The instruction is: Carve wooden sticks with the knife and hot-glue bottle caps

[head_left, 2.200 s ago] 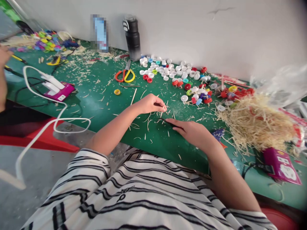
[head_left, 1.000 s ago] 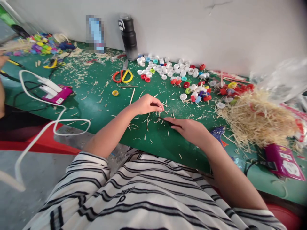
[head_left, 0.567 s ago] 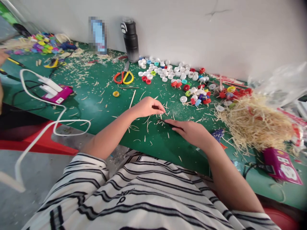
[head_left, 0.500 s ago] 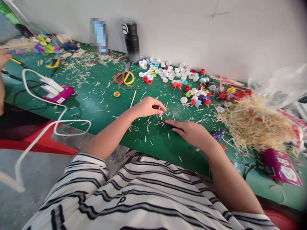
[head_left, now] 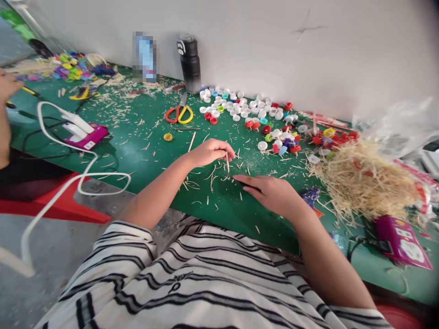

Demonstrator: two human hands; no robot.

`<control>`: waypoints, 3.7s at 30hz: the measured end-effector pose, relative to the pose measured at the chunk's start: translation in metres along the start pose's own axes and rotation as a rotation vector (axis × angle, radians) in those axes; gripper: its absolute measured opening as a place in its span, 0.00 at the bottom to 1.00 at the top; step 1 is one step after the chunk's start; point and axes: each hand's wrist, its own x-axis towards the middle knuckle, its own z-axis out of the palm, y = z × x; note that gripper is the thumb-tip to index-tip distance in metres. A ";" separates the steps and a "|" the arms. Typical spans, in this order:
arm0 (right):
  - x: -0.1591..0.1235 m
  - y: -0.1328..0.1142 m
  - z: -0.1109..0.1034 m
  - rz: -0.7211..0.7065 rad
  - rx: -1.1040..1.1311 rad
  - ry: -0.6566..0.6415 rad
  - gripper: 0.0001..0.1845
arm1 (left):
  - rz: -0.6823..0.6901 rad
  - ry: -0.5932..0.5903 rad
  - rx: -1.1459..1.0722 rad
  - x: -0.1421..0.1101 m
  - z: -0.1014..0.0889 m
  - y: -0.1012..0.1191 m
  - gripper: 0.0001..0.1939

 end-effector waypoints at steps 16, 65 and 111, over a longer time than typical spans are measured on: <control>-0.001 0.001 0.001 -0.007 -0.018 0.004 0.24 | -0.001 0.071 0.114 -0.002 0.003 0.006 0.13; 0.019 -0.008 0.019 0.095 0.010 0.107 0.26 | -0.089 0.094 0.066 -0.003 0.000 0.010 0.06; 0.013 -0.020 0.016 0.132 -0.006 0.025 0.26 | -0.097 0.084 -0.007 -0.002 0.004 0.006 0.06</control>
